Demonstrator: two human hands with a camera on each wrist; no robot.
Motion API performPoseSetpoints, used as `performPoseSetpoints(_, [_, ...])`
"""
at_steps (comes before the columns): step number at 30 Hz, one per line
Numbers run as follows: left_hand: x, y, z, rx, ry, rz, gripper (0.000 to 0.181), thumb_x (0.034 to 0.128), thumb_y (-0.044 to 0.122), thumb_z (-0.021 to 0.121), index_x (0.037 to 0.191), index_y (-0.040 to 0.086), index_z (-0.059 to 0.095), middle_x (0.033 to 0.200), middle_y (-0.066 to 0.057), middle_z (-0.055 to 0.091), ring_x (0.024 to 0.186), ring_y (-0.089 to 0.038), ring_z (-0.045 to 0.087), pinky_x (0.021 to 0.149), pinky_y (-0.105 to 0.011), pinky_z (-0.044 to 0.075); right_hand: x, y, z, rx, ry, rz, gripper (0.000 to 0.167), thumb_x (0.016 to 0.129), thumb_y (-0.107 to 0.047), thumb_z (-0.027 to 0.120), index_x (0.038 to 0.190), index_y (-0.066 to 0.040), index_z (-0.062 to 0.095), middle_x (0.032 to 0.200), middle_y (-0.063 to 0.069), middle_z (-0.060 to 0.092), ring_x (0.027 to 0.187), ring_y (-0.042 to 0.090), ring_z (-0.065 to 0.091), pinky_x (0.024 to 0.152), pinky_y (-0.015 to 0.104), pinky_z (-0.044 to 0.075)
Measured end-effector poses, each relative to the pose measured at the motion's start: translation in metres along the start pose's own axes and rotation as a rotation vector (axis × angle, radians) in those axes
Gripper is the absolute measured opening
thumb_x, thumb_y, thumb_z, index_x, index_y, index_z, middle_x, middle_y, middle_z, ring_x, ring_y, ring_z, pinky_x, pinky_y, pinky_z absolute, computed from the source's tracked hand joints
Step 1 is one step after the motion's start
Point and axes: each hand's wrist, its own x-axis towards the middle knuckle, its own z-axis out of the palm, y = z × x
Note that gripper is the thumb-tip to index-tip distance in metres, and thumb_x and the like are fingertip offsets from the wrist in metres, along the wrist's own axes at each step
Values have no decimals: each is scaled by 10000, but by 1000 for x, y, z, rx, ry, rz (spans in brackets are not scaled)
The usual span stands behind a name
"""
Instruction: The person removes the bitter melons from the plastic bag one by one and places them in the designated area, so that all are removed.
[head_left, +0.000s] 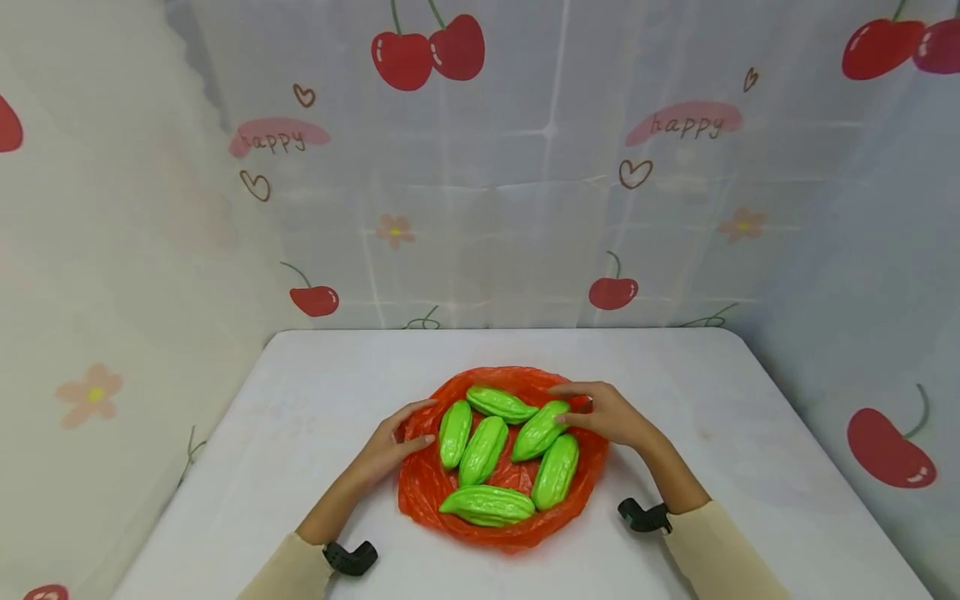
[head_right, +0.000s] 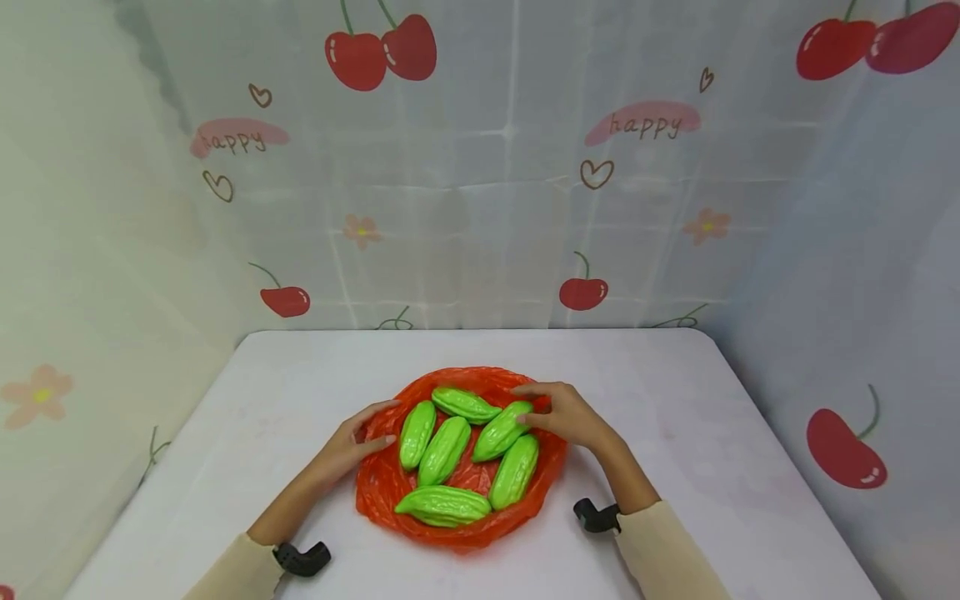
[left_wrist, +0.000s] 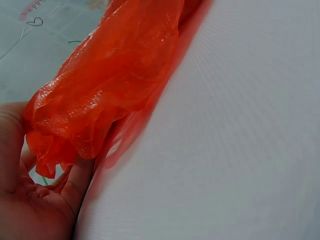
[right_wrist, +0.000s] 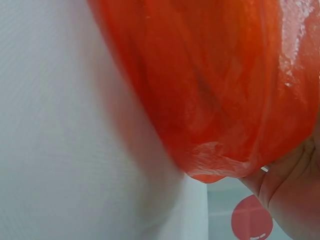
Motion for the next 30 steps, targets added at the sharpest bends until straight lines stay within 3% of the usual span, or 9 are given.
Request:
performPoseSetpoints(9, [2, -2, -2, 24, 7, 25, 541, 970, 197, 700, 1477, 201, 511, 1534, -90, 456, 1347, -310, 477, 987, -255, 492, 2, 5, 3, 2, -18, 21, 448, 908, -223, 780, 1326, -105, 672, 1340, 112, 641, 1221, 341, 558, 1006, 539, 510])
performPoseSetpoints(14, [1, -2, 0, 25, 24, 11, 539, 964, 203, 710, 1469, 218, 524, 1523, -80, 470, 1331, -296, 493, 977, -263, 505, 2, 8, 4, 12, -48, 57, 476, 901, -247, 790, 1341, -118, 663, 1341, 116, 629, 1191, 319, 555, 981, 490, 537])
performPoseSetpoints(22, [1, -5, 2, -34, 57, 20, 507, 961, 181, 712, 1444, 213, 561, 1504, -44, 494, 1318, -244, 511, 977, -288, 521, 1, 8, 4, 14, -58, 65, 492, 891, -242, 800, 1347, -119, 661, 1341, 118, 627, 1193, 329, 547, 962, 474, 551])
performPoseSetpoints(30, [0, -4, 2, -101, 59, 1, 452, 965, 159, 704, 1404, 148, 596, 1468, -98, 519, 1213, -228, 593, 890, -326, 581, 1, 9, 5, 19, -62, 51, 464, 889, -223, 801, 1324, -119, 677, 1317, 95, 645, 1191, 328, 548, 959, 477, 551])
